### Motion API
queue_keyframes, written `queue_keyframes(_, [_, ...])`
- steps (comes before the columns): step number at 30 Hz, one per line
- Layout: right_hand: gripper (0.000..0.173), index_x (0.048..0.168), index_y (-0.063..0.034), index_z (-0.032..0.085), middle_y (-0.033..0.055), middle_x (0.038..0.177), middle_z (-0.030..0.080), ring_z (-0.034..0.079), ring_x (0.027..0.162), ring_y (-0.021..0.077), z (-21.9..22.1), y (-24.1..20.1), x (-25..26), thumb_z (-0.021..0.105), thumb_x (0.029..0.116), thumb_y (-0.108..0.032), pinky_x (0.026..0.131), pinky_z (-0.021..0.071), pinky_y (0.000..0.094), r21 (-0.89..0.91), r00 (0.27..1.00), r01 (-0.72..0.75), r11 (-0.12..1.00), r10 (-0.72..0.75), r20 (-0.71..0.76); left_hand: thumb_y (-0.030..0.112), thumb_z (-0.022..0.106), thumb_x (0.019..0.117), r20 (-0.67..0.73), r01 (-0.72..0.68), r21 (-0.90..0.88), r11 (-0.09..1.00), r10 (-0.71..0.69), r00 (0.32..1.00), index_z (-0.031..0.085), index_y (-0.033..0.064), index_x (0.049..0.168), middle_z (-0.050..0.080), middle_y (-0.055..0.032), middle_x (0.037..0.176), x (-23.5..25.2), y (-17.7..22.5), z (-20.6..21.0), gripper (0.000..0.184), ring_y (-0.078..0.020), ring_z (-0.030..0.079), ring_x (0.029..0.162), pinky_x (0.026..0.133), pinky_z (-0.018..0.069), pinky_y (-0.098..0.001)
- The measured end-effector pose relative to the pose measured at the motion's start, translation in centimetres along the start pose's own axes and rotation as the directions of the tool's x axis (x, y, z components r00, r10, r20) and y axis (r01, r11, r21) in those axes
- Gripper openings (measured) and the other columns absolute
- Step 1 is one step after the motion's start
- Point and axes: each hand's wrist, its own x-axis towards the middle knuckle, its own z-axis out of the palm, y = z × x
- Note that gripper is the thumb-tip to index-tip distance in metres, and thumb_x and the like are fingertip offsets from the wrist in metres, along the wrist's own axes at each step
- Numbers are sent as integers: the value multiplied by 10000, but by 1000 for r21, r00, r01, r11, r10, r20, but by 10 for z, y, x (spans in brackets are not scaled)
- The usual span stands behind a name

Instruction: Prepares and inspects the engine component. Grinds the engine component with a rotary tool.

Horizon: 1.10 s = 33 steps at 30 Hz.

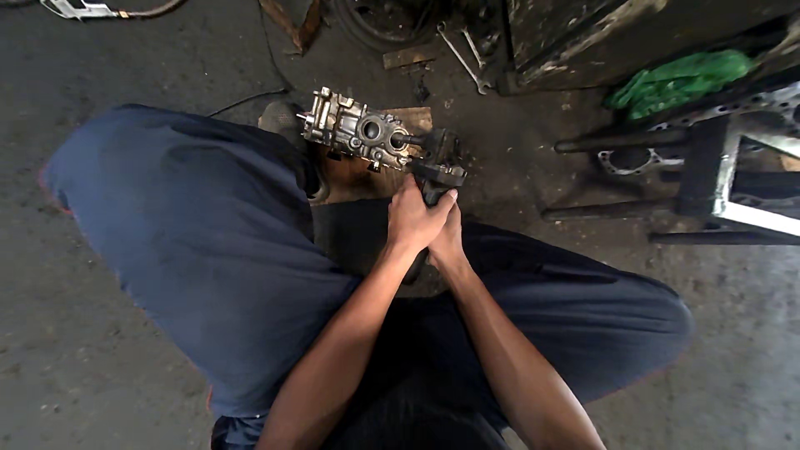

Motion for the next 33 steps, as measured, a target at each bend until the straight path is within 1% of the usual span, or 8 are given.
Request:
queue_keyframes(2, [358, 1318, -94, 565, 77, 1100, 693, 694, 988, 152, -3, 0, 0, 648, 976, -161, 850, 604, 363, 28, 1000, -21, 999, 21, 6, 489, 712, 936, 14, 3, 24, 1000, -3, 1000, 515, 46, 1401, 695, -162, 1142, -1, 2, 0, 672, -294, 690, 1061, 899, 571, -539])
queue_keyframes(7, [431, 1337, -101, 557, 75, 1125, 688, 687, 1010, 152, -4, 3, 2, 691, 932, -167, 856, 602, 368, 60, 1000, 4, 998, -4, 4, 482, 700, 936, 15, -36, 33, 999, 36, 999, 549, 44, 1348, 695, -155, 1111, 1, 1, 1, 620, -284, 692, 1038, 882, 576, -535])
queue_keyframes(11, [426, 1326, -99, 561, 77, 1126, 690, 690, 1011, 158, -3, 4, 4, 707, 930, -154, 861, 604, 371, 64, 999, 11, 998, -13, 32, 468, 696, 946, 9, -28, 23, 999, 28, 1000, 530, 51, 1398, 693, -162, 1162, 1, -1, 0, 637, -285, 688, 1078, 912, 570, -542])
queue_keyframes(14, [374, 1308, -89, 576, 78, 1109, 699, 696, 1001, 154, -6, 3, 5, 679, 953, -144, 861, 605, 364, 29, 999, 5, 1000, -6, 53, 482, 693, 945, -6, 19, 15, 1000, -19, 1000, 531, 56, 1379, 698, -154, 1122, -1, 3, 1, 630, -289, 694, 1040, 878, 575, -539])
queue_keyframes(18, [434, 1321, -88, 572, 60, 1099, 705, 700, 993, 131, -19, -6, 8, 699, 914, -169, 864, 608, 351, -146, 994, 36, 989, -20, 106, 498, 686, 956, 10, 75, -30, 997, -75, 997, 488, 45, 1421, 694, -172, 1123, -5, 10, 2, 679, -307, 692, 1048, 888, 571, -548])
queue_keyframes(23, [478, 1327, -105, 569, 38, 1095, 710, 694, 995, 96, -32, -24, 12, 716, 889, -227, 871, 599, 349, -412, 987, 87, 907, -24, 157, 504, 668, 973, 20, 102, -141, 985, -100, 995, 464, 63, 1453, 707, -161, 1084, -6, 10, 6, 683, -287, 703, 1021, 879, 579, -532])
queue_keyframes(30, [544, 1391, -78, 524, 57, 1143, 698, 675, 1053, 82, -33, -40, 8, 676, 906, -273, 930, 572, 339, -557, 986, 163, 814, -107, 131, 478, 743, 921, 31, 63, -291, 955, -56, 998, 438, 83, 1496, 706, -149, 1157, -4, 5, 12, 761, -253, 695, 1087, 939, 578, -502])
queue_keyframes(33, [580, 1386, 2, 512, 95, 1169, 691, 665, 1081, 79, -34, -46, 4, 669, 915, -299, 960, 558, 310, -601, 971, 235, 764, -207, 117, 440, 765, 904, -1, 12, -392, 920, -13, 1000, 436, 52, 1503, 694, -161, 1215, -6, 8, 18, 785, -239, 676, 1154, 1002, 561, -470])
